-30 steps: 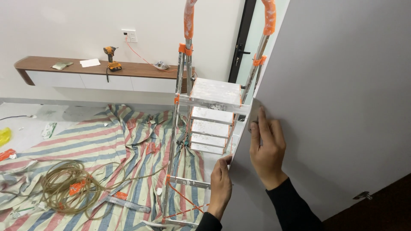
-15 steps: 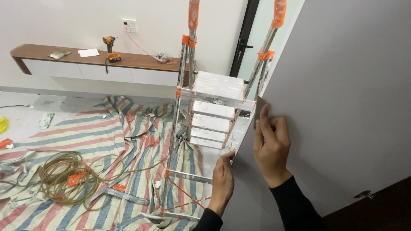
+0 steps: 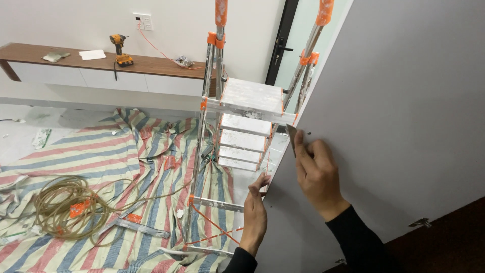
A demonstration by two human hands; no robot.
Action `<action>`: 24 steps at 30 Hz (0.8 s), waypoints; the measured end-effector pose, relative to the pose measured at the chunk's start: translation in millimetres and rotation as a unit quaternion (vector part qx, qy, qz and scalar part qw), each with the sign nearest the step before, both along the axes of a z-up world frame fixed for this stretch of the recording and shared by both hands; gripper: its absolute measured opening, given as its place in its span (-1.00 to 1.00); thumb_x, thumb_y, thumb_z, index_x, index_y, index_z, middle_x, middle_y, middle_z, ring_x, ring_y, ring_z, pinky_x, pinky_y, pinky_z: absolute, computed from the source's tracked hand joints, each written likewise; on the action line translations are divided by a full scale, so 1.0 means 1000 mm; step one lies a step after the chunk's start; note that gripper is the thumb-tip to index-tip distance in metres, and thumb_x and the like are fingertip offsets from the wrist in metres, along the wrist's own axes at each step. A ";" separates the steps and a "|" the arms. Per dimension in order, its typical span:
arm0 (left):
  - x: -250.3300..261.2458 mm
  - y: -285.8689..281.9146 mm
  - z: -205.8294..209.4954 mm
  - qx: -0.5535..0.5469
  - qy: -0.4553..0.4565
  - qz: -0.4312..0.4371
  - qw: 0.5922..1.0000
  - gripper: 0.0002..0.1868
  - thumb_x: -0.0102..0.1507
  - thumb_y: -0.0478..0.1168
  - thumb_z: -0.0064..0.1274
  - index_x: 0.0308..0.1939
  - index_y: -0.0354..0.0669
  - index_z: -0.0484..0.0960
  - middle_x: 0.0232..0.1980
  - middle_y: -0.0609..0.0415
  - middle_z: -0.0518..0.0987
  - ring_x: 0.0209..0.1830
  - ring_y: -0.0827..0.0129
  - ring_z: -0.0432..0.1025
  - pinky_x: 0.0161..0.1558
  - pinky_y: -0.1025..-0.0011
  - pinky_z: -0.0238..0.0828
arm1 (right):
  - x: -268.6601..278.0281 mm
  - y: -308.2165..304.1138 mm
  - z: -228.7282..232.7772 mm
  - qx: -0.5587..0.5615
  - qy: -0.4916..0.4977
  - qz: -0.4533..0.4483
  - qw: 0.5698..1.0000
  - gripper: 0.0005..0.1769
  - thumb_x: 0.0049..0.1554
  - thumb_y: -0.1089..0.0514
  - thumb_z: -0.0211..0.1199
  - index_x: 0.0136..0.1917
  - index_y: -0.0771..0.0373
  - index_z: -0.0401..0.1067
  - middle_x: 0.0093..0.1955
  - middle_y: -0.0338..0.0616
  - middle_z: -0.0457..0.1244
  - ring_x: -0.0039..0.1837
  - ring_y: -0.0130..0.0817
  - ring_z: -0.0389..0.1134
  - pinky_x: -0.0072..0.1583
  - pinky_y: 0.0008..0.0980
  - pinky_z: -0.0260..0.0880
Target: The person cleans a white cabinet door by wiping it with a cloth, using a small blade to scrape the edges, and peeling off small stickers.
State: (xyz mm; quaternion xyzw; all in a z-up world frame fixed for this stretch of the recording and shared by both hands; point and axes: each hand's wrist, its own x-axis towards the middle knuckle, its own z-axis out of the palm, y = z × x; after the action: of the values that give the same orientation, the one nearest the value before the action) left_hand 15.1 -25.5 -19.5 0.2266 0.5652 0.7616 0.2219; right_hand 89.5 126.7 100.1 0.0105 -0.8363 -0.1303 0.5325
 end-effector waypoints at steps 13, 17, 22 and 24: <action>0.032 -0.046 -0.133 -0.186 -0.198 0.116 0.955 0.10 0.41 0.56 -0.62 0.48 0.12 0.89 0.70 0.27 0.69 0.81 0.39 0.40 0.79 0.25 0.14 | 0.010 0.019 -0.052 -0.091 0.018 0.068 0.993 -0.38 0.54 0.47 0.30 0.80 0.38 0.35 -0.01 -0.10 0.20 -0.06 -0.26 0.27 0.10 -0.24 0.49; 0.025 -0.040 -0.149 -0.210 -0.183 0.085 0.957 0.02 0.44 0.54 -0.58 0.52 0.21 0.84 0.65 0.25 0.73 0.78 0.37 0.44 0.77 0.28 0.19 | -0.001 0.014 -0.029 -0.062 0.040 0.046 0.996 -0.36 0.57 0.47 0.31 0.83 0.30 0.34 -0.02 -0.14 0.14 -0.05 -0.26 0.18 0.09 -0.25 0.43; 0.001 -0.016 -0.124 -0.176 -0.076 0.007 0.981 -0.01 0.47 0.49 -0.57 0.72 0.17 0.61 0.78 0.22 0.57 0.85 0.37 0.35 0.79 0.29 0.17 | -0.012 0.016 -0.012 0.000 0.055 -0.003 0.998 -0.43 0.62 0.36 0.31 0.83 0.35 0.36 -0.05 -0.18 0.15 -0.09 -0.26 0.15 0.00 -0.22 0.41; -0.018 0.004 -0.154 -0.142 -0.026 0.009 0.989 -0.06 0.49 0.46 -0.51 0.67 0.13 0.65 0.74 0.15 0.62 0.82 0.34 0.40 0.76 0.30 0.21 | -0.018 0.015 0.003 0.027 0.080 -0.001 0.996 -0.43 0.63 0.37 0.34 0.83 0.36 0.38 -0.06 -0.15 0.16 -0.09 -0.24 0.15 -0.02 -0.18 0.38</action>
State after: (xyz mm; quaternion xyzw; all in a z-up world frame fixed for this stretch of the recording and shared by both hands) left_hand -2.4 -21.8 -174.0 0.1682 0.6639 0.6808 0.2596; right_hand 71.1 142.2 103.4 0.0135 -0.7873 -0.1535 0.5970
